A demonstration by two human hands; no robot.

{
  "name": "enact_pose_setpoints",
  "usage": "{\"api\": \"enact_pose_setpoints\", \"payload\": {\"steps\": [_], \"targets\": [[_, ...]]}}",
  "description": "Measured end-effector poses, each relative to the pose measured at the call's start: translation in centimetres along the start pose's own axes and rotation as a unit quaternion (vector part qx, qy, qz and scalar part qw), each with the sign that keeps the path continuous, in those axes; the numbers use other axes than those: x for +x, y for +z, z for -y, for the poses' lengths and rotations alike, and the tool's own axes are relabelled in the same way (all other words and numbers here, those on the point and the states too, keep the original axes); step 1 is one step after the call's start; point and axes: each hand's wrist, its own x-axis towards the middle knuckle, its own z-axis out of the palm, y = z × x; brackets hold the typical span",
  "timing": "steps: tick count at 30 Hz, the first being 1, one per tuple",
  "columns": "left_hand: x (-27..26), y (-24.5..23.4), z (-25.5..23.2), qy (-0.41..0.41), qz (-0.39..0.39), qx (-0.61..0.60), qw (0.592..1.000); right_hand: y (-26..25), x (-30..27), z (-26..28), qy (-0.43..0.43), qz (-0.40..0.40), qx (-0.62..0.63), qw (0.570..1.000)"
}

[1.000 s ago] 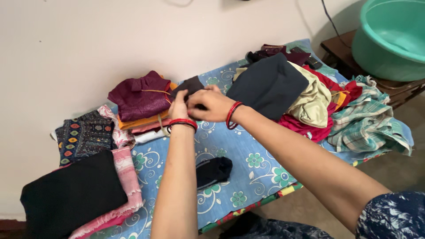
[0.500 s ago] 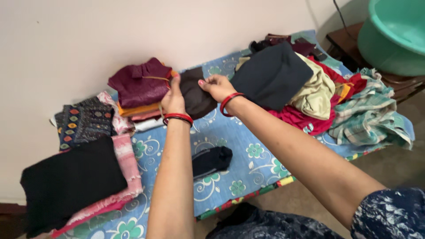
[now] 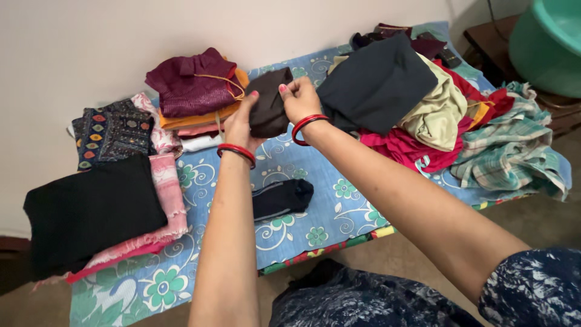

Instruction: The person folds a pair of dark socks and a pair of dark blue socks on a floral-patterned table, then folds a pair of black trousers and a pair of beige trousers. Each item is smoothed and placed into a neat stack.

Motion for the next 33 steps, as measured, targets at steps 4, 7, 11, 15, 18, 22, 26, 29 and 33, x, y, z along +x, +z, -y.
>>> {"api": "enact_pose_setpoints", "payload": {"steps": [4,7,11,15,18,22,26,29,33], "targets": [[-1.7,-0.6,0.4,0.05,0.028,0.01,0.998,-0.9,-1.0,1.4,0.126,0.099,0.078,0.984],[-1.8,-2.6,1.5,0.059,0.009,0.03,0.998,-1.5,-2.4,2.0,0.12,0.168,0.052,0.977],[-0.6,-5.3,3.9,0.092,-0.004,0.034,0.995,-1.6,-4.3,1.4,0.149,0.228,0.011,0.962],[-0.6,-8.7,6.2,0.13,-0.056,0.011,0.99,-0.5,-6.1,0.3,0.196,0.296,-0.016,0.935],[-1.1,-11.4,6.7,0.13,-0.074,0.007,0.989,0.9,-7.3,0.1,0.184,0.326,-0.022,0.927],[-0.9,-14.5,5.3,0.1,-0.13,0.058,0.985,3.3,-8.4,-0.1,0.179,0.347,-0.018,0.92],[-1.3,-17.1,4.4,0.07,-0.168,0.169,0.969,6.0,-8.8,-1.4,0.219,0.336,0.021,0.916],[-0.9,-18.4,3.8,0.08,-0.203,0.2,0.955,8.4,-8.7,-2.7,0.248,0.328,0.051,0.91],[0.7,-20.3,2.8,0.11,-0.194,0.243,0.944,11.9,-7.9,-4.7,0.23,0.341,0.029,0.911]]}}
